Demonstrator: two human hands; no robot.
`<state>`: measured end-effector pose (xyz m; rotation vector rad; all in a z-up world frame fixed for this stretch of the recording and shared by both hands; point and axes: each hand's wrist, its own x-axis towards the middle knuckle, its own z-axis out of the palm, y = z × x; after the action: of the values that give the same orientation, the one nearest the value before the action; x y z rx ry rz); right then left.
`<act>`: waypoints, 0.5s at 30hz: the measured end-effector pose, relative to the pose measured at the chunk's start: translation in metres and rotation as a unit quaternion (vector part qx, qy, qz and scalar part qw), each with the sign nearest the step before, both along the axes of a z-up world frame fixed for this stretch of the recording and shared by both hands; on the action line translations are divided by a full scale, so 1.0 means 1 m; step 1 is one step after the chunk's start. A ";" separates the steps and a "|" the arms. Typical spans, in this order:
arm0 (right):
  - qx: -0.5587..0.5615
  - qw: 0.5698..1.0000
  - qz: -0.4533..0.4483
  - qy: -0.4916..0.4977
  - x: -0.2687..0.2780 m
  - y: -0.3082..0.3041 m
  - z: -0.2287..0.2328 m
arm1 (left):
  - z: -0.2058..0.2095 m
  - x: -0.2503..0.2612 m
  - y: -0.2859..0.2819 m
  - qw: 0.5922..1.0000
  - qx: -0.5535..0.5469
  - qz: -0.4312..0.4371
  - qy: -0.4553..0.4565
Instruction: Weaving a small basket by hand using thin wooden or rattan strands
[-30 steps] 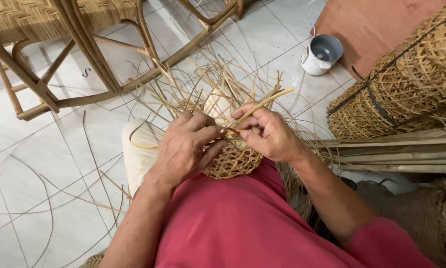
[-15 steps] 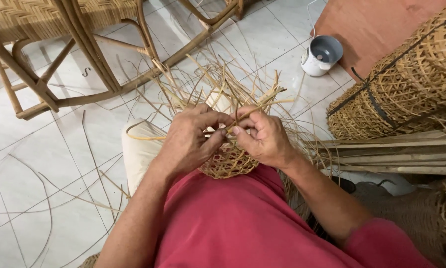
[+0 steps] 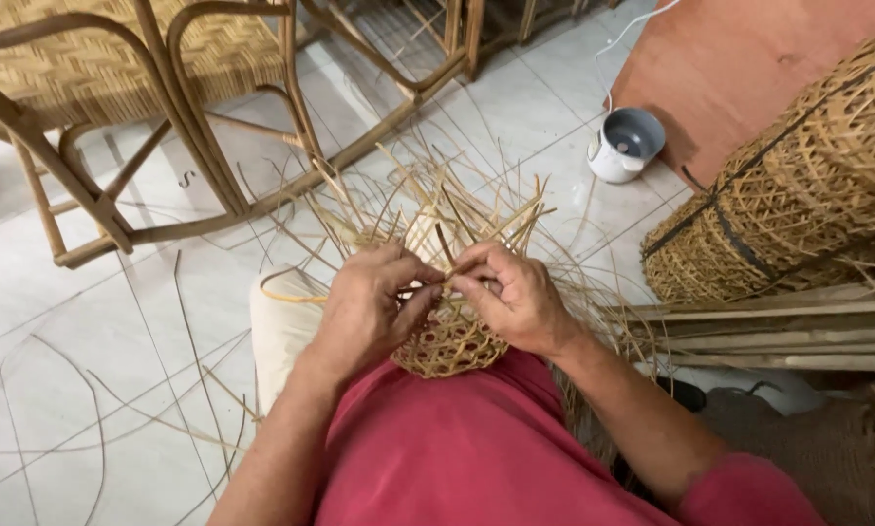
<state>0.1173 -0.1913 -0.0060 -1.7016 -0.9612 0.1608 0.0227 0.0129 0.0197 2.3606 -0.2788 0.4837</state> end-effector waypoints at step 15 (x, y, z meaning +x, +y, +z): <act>-0.015 0.999 -0.016 -0.039 0.002 -0.004 0.008 | 0.019 -0.023 -0.018 0.990 0.133 -0.003 -0.045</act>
<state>0.1189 -0.1954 0.0022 -1.7604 -0.9926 0.0881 -0.0004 -0.0051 0.0387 2.5989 -0.4133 0.5817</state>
